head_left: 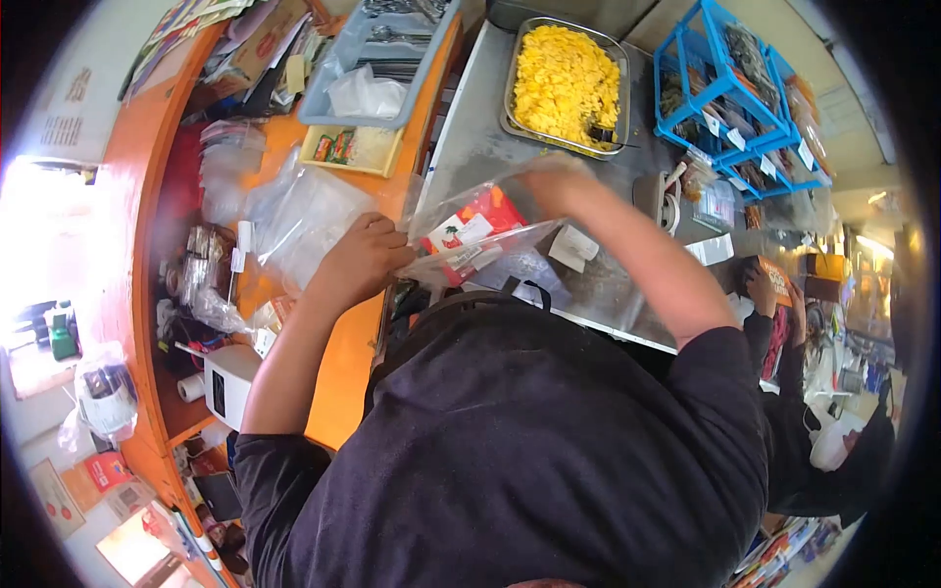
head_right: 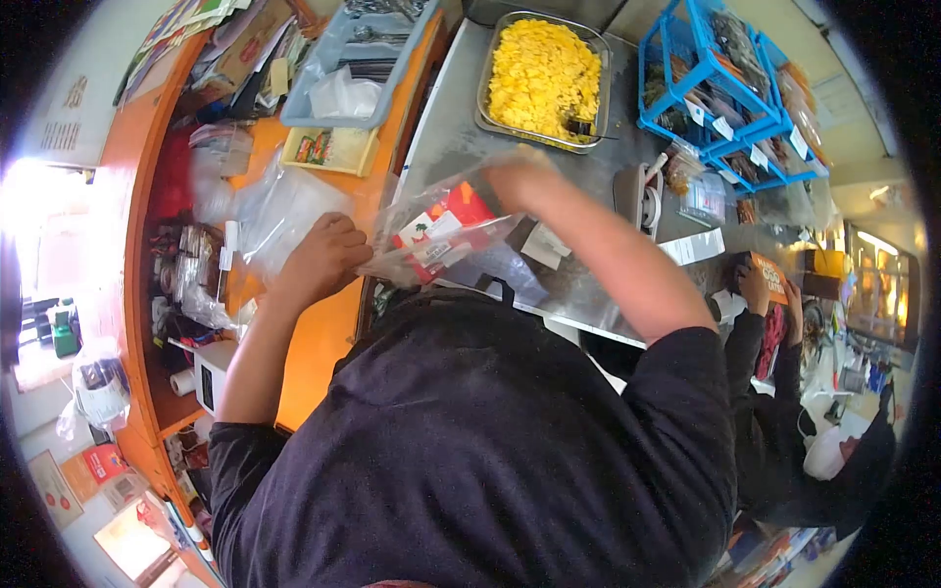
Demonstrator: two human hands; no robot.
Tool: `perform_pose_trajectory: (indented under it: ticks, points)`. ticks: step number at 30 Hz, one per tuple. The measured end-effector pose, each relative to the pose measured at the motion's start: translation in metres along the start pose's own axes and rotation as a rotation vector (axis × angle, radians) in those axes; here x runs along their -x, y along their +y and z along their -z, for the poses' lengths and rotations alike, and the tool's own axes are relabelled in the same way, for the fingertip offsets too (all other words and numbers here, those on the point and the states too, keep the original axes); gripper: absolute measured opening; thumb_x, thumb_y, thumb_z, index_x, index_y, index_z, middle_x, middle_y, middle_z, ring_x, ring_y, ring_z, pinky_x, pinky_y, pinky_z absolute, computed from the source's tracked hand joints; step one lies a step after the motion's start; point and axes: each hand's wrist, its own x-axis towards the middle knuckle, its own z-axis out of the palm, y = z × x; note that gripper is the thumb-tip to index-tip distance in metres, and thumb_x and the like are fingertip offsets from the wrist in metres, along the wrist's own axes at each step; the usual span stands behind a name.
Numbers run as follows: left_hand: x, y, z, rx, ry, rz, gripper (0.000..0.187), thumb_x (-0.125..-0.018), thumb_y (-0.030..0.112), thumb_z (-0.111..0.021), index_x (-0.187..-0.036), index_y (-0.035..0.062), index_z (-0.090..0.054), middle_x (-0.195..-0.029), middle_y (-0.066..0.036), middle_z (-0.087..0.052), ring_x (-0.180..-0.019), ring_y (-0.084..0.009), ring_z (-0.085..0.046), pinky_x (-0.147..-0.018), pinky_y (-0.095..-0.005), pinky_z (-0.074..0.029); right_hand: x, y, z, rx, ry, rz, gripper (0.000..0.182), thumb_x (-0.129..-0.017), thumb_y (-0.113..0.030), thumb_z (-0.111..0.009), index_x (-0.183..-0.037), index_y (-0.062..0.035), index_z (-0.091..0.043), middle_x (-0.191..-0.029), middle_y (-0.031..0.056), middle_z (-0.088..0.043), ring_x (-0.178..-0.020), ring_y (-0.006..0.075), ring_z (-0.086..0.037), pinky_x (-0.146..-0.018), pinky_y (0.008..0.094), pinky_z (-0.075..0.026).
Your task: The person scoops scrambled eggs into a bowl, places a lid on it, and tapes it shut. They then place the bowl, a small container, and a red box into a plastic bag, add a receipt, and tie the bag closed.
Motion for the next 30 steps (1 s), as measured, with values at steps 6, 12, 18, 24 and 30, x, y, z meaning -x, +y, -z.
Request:
perform_pose_trajectory:
  ticks: [6,12,18,24,30]
  points:
    - [-0.019,0.008,0.074,0.009,0.151,0.023,0.027,-0.06,0.007,-0.075,-0.084,0.0098,-0.061,-0.087,-0.004,-0.058,-0.095,-0.0244,-0.059,-0.099,-0.0418,-0.044,0.023,-0.04,0.135,-0.049,-0.228,0.094,0.057,-0.077,-0.018,-0.079,-0.131,-0.0092,-0.064,-0.118,0.0148,-0.07,-0.112,0.0319,-0.066,-0.096,0.0416,-0.053]
    - [-0.001,0.014,0.02,0.11,0.446,0.111,0.027,-0.06,0.001,-0.072,-0.085,0.0072,-0.066,-0.093,-0.006,-0.06,-0.093,-0.0251,-0.062,-0.084,-0.0391,-0.051,-0.016,-0.04,0.146,-0.462,-0.234,0.244,0.034,-0.087,-0.009,-0.068,-0.12,-0.0008,-0.067,-0.096,0.0142,-0.074,-0.091,0.0252,-0.073,-0.082,0.0369,-0.056]
    - [0.01,0.047,-0.02,0.337,0.688,0.285,0.031,-0.065,-0.008,-0.066,-0.092,0.0057,-0.071,-0.094,-0.009,-0.063,-0.081,-0.0245,-0.065,-0.067,-0.0356,-0.054,-0.192,-0.042,0.111,-0.58,0.241,0.216,0.023,-0.094,-0.013,-0.064,-0.113,-0.0003,-0.071,-0.092,0.0104,-0.076,-0.089,0.0183,-0.073,-0.078,0.0327,-0.055]
    - [0.036,0.067,-0.033,0.466,0.55,0.348,0.033,-0.069,-0.004,-0.068,-0.101,0.0077,-0.069,-0.101,-0.01,-0.064,-0.09,-0.0286,-0.067,-0.074,-0.038,-0.055,-0.387,-0.053,-0.021,-0.477,0.467,0.06,0.057,-0.094,-0.041,-0.065,-0.139,-0.0075,-0.058,-0.129,0.0226,-0.065,-0.116,0.0376,-0.065,-0.102,0.0435,-0.049]
    - [0.063,0.057,-0.031,0.532,0.485,0.412,0.037,-0.069,-0.004,-0.071,-0.103,0.0107,-0.07,-0.108,-0.008,-0.066,-0.097,-0.0288,-0.067,-0.081,-0.0381,-0.056,-0.411,-0.113,-0.009,-0.557,0.466,-0.131,0.031,-0.088,-0.025,-0.069,-0.115,-0.0102,-0.075,-0.105,0.0215,-0.074,-0.097,0.0378,-0.072,-0.09,0.044,-0.056]
